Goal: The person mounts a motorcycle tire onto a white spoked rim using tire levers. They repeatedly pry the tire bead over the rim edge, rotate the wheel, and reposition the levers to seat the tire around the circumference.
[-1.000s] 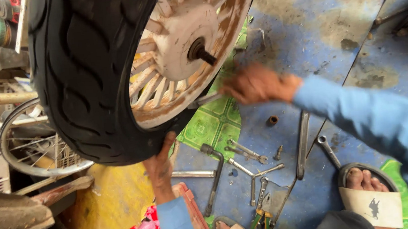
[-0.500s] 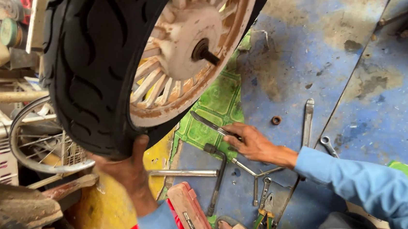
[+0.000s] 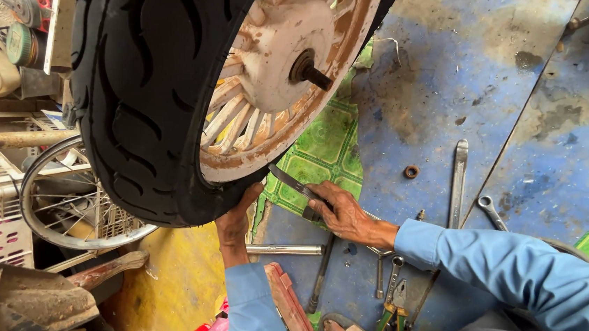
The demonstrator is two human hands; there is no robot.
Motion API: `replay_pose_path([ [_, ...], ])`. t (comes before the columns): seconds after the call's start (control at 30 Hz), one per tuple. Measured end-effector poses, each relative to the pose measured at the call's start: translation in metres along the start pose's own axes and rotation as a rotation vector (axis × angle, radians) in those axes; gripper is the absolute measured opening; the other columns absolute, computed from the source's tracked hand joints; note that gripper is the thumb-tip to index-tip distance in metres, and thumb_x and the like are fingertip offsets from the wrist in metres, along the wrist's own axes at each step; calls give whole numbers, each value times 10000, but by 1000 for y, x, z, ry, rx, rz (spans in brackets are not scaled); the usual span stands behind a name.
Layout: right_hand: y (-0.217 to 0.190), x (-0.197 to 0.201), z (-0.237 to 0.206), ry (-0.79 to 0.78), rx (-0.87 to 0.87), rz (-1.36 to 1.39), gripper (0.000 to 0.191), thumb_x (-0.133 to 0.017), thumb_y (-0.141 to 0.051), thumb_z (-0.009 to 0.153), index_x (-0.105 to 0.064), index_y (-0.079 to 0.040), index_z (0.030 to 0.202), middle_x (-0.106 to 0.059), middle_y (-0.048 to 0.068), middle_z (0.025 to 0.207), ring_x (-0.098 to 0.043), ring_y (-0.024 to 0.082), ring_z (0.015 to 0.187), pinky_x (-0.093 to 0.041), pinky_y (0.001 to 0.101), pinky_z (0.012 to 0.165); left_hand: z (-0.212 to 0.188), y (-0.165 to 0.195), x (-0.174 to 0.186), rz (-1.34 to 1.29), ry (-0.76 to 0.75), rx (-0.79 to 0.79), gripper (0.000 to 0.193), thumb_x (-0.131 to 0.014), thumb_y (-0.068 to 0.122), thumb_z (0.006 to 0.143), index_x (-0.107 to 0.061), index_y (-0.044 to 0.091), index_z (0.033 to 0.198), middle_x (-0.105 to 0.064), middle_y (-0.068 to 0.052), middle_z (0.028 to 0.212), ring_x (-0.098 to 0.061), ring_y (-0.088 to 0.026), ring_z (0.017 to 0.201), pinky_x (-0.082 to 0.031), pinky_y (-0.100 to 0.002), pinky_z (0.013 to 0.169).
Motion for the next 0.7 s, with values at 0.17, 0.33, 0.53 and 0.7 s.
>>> replay_pose_path([
  [0.17,2,-6,12,21,-24,57,400,-538,-240,1045,-576,17,1350,-575,123,963,-589,250,786,-513,397,700,3,1,-2,18,-65,-25,384,-801,-103,815,-745,-40,1189,-738,-96,1211,-674,-188,1126,-524,-315,1035],
  [0.33,-9,-20,25,61,7,73,384,-542,-224,1048,-601,12,1345,-552,110,920,-564,219,747,-493,386,663,5,-5,3,-40,-53,23,387,-798,-105,809,-738,-47,1187,-741,-103,1203,-681,-195,1115,-535,-317,1022],
  [0.53,-17,-18,17,-19,-47,64,429,-498,-171,1040,-498,29,1419,-569,139,872,-584,225,651,-492,398,570,7,-5,4,-78,-45,41,403,-798,-128,798,-731,-49,1187,-738,-118,1198,-685,-204,1107,-549,-328,1013],
  [0.7,-29,-10,17,18,67,44,405,-517,-141,1055,-525,45,1414,-601,189,848,-601,251,666,-492,413,599,7,-11,3,-202,-23,122,448,-780,-122,789,-706,-29,1221,-715,-104,1240,-673,-208,1160,-547,-338,1041],
])
Point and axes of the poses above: each hand's wrist, its own z-axis towards the middle knuckle, its own x-axis out of the back of the hand, y = z × x, the point moved 6 cm from there along z, towards the middle knuckle
